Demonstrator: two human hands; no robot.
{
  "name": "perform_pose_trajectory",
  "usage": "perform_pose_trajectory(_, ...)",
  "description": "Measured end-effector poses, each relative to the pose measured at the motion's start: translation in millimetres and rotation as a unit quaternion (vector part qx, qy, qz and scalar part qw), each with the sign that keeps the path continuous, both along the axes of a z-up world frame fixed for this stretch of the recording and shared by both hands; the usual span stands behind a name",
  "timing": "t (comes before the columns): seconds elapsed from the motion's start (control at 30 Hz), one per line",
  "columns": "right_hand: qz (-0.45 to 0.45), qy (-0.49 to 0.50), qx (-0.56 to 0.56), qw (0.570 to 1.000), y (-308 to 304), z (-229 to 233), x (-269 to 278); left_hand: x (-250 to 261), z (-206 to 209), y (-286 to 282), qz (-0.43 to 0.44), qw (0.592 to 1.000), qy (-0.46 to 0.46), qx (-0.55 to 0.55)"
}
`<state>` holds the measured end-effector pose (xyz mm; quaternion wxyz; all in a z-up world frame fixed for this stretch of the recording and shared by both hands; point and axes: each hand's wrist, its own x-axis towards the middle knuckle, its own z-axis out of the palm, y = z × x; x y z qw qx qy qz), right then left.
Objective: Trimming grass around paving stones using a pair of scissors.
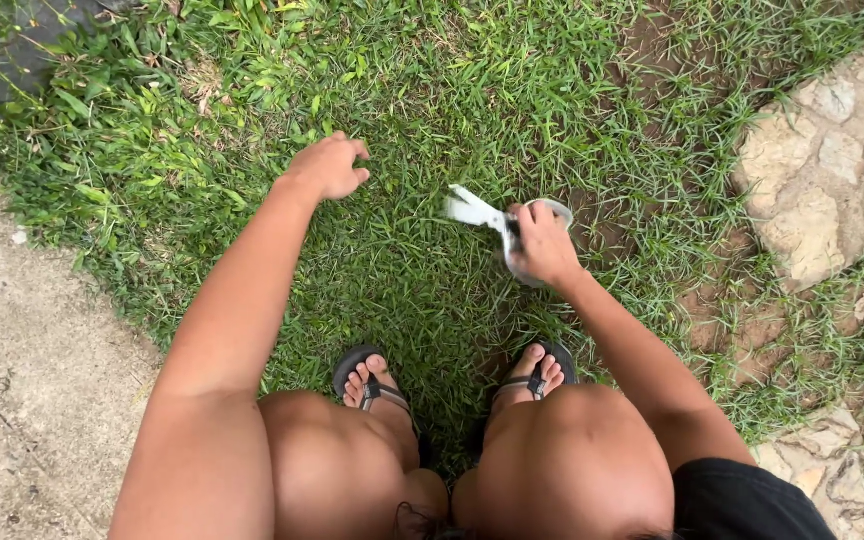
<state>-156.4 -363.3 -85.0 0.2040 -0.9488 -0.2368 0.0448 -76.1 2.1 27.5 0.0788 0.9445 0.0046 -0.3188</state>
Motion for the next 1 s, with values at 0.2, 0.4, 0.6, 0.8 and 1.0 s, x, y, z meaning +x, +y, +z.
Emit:
perform_pose_trajectory(0.2, 0.128, 0.110, -0.199, 0.965, 55.0, 41.3, -2.3, 3.5, -13.2, 1.6, -0.005, 1.000, 0.003, 0.005)
perform_pose_trajectory(0.4, 0.156, 0.079, -0.099, 0.980, 82.6, -33.1, -5.9, 0.2, -9.5, -0.1, -0.032, 0.999, -0.023, -0.012)
perform_pose_trajectory(0.6, -0.104, 0.036, 0.090, 0.990, 33.3, -46.6, -8.0, 5.9, -17.3, 2.6, -0.020, 0.999, -0.021, -0.036)
perform_pose_trajectory(0.8, 0.060, -0.057, -0.011, 0.996, 2.3, 3.4, -37.6, 38.7, -45.7, -55.7, -0.070, 0.993, -0.027, -0.090)
perform_pose_trajectory(1.0, -0.389, 0.057, 0.090, 0.915, -84.6, -7.2, -27.9, 38.2, -6.2, -142.0, -0.147, 0.982, -0.013, -0.118)
